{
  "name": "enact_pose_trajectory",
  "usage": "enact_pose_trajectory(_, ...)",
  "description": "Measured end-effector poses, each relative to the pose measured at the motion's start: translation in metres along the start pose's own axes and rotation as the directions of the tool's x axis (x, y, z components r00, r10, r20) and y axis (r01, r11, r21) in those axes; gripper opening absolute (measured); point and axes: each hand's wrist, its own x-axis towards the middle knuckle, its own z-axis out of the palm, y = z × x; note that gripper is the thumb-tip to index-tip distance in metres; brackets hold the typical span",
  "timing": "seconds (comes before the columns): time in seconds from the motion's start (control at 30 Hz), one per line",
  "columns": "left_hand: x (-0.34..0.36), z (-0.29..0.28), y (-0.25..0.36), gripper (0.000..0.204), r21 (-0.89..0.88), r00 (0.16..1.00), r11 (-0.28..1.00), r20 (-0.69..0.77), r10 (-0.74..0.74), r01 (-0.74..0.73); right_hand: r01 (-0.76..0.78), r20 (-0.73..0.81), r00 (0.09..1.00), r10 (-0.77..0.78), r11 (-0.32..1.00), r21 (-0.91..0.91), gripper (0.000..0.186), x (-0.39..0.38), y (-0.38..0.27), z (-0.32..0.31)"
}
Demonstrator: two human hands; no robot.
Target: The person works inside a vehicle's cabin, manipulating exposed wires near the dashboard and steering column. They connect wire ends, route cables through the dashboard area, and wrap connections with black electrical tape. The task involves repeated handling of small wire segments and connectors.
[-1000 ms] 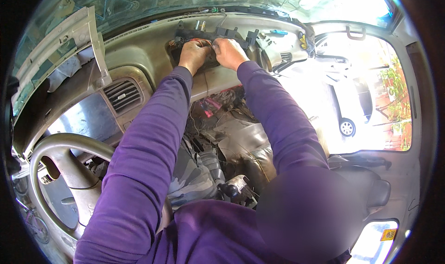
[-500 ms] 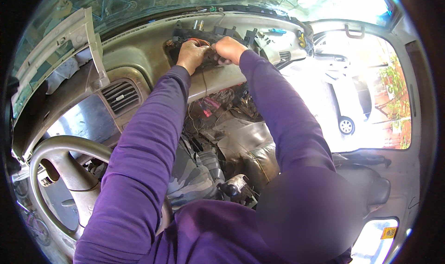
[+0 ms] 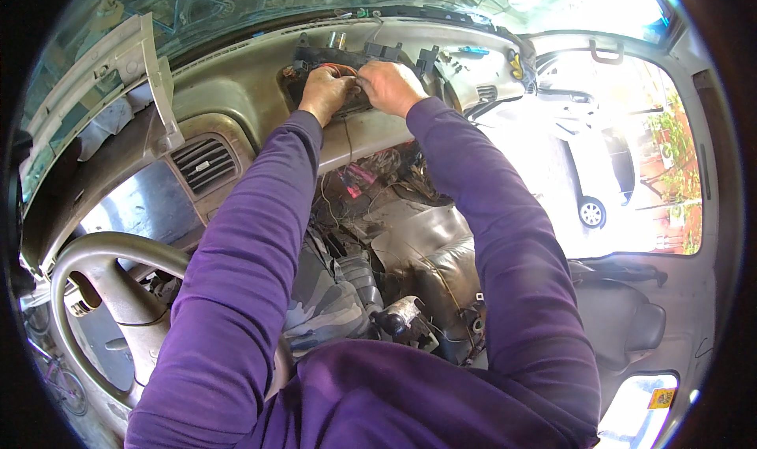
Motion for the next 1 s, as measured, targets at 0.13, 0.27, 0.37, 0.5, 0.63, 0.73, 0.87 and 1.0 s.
enact_pose_trajectory(0.13, 0.007, 0.004, -0.007, 0.009, -0.003, 0.997, 0.997, 0.033, 0.072, -0.072, -0.689, 0.210, 0.717, 0.665, 0.627, 0.364, 0.008, 0.008, 0.004, 0.014)
enact_pose_trajectory(0.27, 0.014, -0.004, -0.018, 0.013, 0.105, 0.991, 0.987, -0.047, 0.126, -0.121, -0.868, 0.646, 0.249, 0.722, -0.129, 0.479, 0.013, 0.039, -0.025, -0.011)
enact_pose_trajectory(0.37, 0.004, 0.004, -0.008, 0.009, 0.079, 0.993, 0.989, -0.004, 0.122, -0.121, -0.772, 0.480, 0.629, 0.611, 0.561, 0.298, 0.008, 0.016, -0.011, -0.017)
enact_pose_trajectory(0.5, 0.009, 0.000, -0.011, 0.010, -0.017, 0.998, 0.998, 0.006, 0.057, -0.057, -0.104, 0.115, 0.986, 0.124, 0.981, -0.166, 0.026, -0.006, -0.008, -0.009)
enact_pose_trajectory(0.63, 0.010, 0.003, -0.011, 0.011, 0.067, 0.998, 0.995, 0.009, 0.069, -0.070, 0.085, 0.092, 0.994, -0.063, 0.960, -0.265, 0.022, -0.011, 0.005, -0.010)
enact_pose_trajectory(0.73, 0.005, 0.000, -0.004, 0.013, 0.042, 0.999, 0.999, 0.029, 0.029, -0.030, 0.068, 0.129, 0.991, -0.041, 0.975, -0.214, 0.018, -0.002, 0.002, -0.008)
enact_pose_trajectory(0.87, -0.004, 0.001, 0.004, 0.014, 0.093, 0.997, 0.993, 0.015, 0.072, -0.073, -0.355, 0.185, 0.913, 0.362, 0.932, -0.071, 0.009, 0.007, -0.012, -0.002)
enact_pose_trajectory(1.0, 0.001, -0.001, -0.007, 0.015, 0.093, 0.984, 0.982, -0.050, 0.170, -0.165, -0.906, 0.582, 0.274, 0.766, 0.003, 0.423, 0.018, 0.036, -0.021, -0.006)
